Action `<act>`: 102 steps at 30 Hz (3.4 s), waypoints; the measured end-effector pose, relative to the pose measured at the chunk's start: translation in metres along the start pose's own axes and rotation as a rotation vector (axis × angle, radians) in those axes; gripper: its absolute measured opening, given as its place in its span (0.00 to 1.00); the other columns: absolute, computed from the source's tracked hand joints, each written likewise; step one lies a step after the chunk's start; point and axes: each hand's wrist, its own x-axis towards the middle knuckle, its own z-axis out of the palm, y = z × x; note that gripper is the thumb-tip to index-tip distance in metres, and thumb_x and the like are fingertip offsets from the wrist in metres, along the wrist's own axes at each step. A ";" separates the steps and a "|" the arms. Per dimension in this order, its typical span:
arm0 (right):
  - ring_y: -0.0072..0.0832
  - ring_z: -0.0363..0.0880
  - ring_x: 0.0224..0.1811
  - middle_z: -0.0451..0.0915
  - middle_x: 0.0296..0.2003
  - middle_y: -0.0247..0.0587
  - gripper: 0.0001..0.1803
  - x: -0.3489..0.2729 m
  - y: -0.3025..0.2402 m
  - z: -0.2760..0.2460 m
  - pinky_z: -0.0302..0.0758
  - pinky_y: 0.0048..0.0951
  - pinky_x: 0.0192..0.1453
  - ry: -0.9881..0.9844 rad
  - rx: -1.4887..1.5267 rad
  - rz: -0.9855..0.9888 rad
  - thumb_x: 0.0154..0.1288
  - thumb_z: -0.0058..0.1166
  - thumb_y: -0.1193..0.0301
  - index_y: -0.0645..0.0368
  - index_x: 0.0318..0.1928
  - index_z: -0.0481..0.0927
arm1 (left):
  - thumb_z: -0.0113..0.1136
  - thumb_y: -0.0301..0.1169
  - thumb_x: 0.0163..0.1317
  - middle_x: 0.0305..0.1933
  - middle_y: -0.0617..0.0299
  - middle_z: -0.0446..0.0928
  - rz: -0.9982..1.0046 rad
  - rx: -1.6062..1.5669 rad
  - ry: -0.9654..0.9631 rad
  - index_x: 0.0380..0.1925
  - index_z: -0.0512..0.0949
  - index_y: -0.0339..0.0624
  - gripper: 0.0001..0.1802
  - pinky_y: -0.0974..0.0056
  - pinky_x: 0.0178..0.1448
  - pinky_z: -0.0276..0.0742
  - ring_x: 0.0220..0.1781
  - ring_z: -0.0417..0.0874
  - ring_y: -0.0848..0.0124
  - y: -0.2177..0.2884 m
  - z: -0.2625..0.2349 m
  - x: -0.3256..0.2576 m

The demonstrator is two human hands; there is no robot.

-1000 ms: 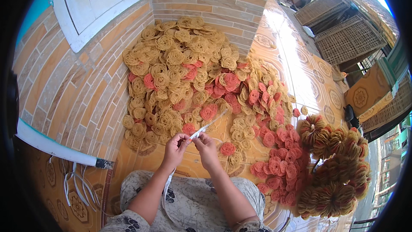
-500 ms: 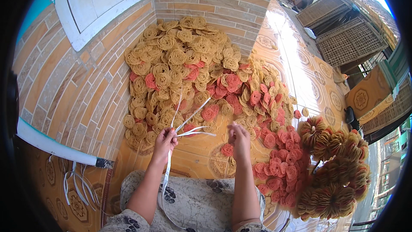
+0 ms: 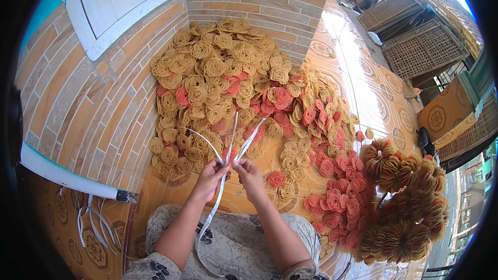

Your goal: The person sits on a tiled floor and repeatedly picks up dried flower coils, ties them into small bundles with white string, and places the finished bundles on the floor. The person occasionally adjusts the string and repositions coils to continue the bundling process.

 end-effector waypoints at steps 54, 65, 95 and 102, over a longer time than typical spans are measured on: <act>0.10 0.56 0.18 0.64 0.18 0.19 0.19 -0.216 -0.145 0.021 0.52 0.17 0.22 -0.003 -0.120 -0.352 0.71 0.49 0.58 0.62 0.44 0.80 | 0.40 0.37 0.74 0.25 0.71 0.63 0.499 0.461 -0.208 0.38 0.66 0.43 0.11 0.74 0.26 0.59 0.23 0.61 0.82 0.035 0.127 -0.178; 0.12 0.64 0.20 0.71 0.20 0.25 0.11 -0.219 -0.135 0.020 0.58 0.17 0.22 -0.028 -0.102 -0.479 0.67 0.56 0.66 0.60 0.30 0.76 | 0.42 0.40 0.74 0.24 0.69 0.68 0.438 0.340 -0.200 0.37 0.71 0.40 0.15 0.73 0.25 0.59 0.21 0.63 0.83 0.031 0.127 -0.189; 0.12 0.49 0.17 0.56 0.20 0.22 0.11 -0.251 -0.159 -0.039 0.49 0.18 0.20 -0.141 0.344 -0.321 0.74 0.40 0.60 0.54 0.43 0.70 | 0.42 0.38 0.74 0.22 0.72 0.64 0.505 0.475 -0.219 0.34 0.75 0.41 0.16 0.78 0.23 0.55 0.21 0.60 0.85 0.074 0.105 -0.207; 0.12 0.49 0.16 0.58 0.17 0.20 0.14 -0.237 -0.146 0.001 0.47 0.20 0.20 -0.099 0.062 -0.243 0.73 0.45 0.60 0.58 0.40 0.76 | 0.43 0.37 0.73 0.23 0.69 0.69 0.544 0.562 -0.291 0.48 0.77 0.40 0.16 0.73 0.30 0.66 0.26 0.68 0.81 0.058 0.149 -0.204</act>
